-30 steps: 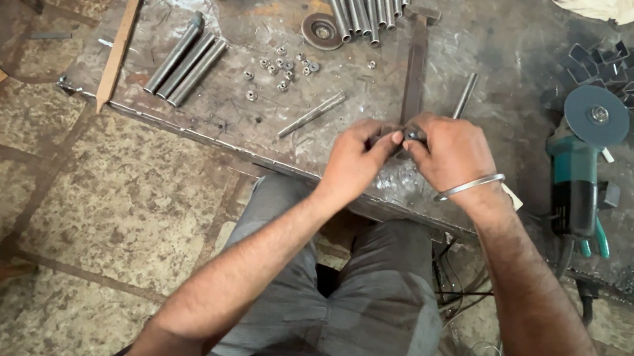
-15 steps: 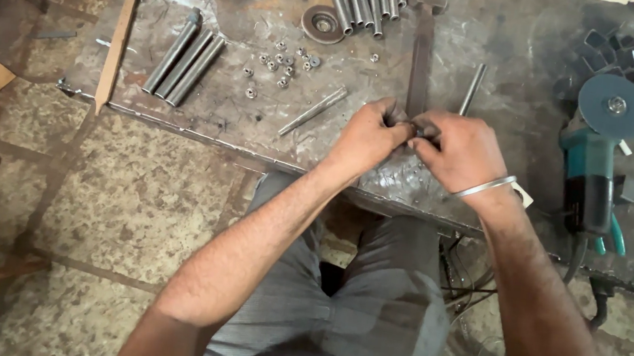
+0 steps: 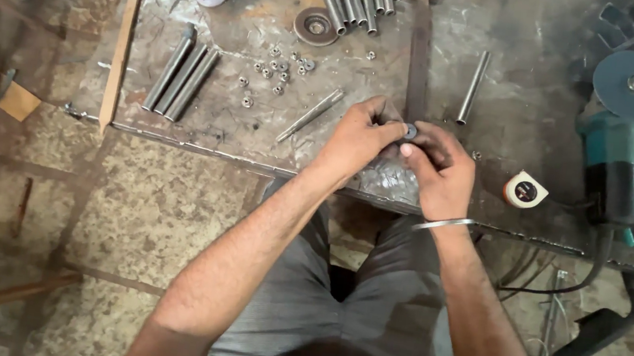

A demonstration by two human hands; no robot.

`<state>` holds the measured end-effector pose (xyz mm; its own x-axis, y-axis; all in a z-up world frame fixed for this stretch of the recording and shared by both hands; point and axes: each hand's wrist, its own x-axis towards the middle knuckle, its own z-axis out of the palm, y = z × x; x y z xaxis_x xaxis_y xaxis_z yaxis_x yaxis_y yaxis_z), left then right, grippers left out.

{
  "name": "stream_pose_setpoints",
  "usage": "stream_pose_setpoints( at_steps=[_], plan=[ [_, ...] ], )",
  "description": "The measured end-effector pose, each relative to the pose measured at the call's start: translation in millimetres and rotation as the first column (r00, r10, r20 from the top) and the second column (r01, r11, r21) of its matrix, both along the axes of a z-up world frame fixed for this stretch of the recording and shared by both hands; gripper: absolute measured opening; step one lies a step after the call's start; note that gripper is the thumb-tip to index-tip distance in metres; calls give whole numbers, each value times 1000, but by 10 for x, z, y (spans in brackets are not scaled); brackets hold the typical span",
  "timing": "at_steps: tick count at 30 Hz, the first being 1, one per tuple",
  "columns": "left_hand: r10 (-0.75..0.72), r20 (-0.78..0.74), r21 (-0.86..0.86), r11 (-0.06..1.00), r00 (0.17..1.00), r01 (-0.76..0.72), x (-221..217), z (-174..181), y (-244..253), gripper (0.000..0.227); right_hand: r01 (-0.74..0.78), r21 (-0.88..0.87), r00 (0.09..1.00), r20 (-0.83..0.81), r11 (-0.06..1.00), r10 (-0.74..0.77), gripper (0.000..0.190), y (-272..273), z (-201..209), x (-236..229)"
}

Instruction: The recorder is spot welding several metal tube components together on a workshop table.

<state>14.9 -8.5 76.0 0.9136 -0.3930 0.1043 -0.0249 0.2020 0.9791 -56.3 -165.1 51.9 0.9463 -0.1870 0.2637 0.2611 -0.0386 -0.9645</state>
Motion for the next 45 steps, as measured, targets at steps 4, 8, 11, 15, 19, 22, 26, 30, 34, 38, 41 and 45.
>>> stream_pose_setpoints(
  at_steps=[4,8,11,15,19,22,26,30,34,38,41,45],
  plan=[
    [-13,-48,-48,999,999,10,-41,55,36,8,54,-12,996,76,998,-53,33,100,75,4],
    [-37,-9,-70,997,999,37,-9,-41,47,6,83,-117,987,150,990,-65,22,136,143,-7],
    [-63,-5,-79,995,998,62,28,-88,63,7,62,-86,990,131,994,-51,21,108,90,29],
    [-97,-76,-65,994,992,92,52,7,88,4,12,11,997,70,1000,-13,21,53,57,58],
    [-146,-68,-42,989,987,143,133,-39,105,6,-78,82,996,50,994,74,19,4,46,90],
    [-164,-49,-29,986,985,163,136,-8,122,6,-98,108,995,40,989,94,19,7,28,96],
    [-174,-87,-35,985,981,172,79,27,68,6,-43,121,999,25,992,41,25,15,57,-33],
    [-95,-31,22,995,995,96,57,31,69,6,50,81,999,-14,995,-49,32,-223,-63,-537],
    [-126,-104,-7,992,986,126,88,-11,79,6,311,-18,948,-69,950,-311,34,-683,-435,-1313],
    [-143,-120,2,989,982,145,73,55,114,7,713,-130,690,-46,689,-722,35,-1410,-960,-2256],
    [-130,-139,13,991,982,133,90,16,69,6,844,-246,493,2,477,-870,46,-2424,-1940,-3084],
    [-118,-76,-56,992,990,114,140,-108,15,6,839,-347,396,-138,419,-908,63,-2885,-2270,-3159]
  ],
)
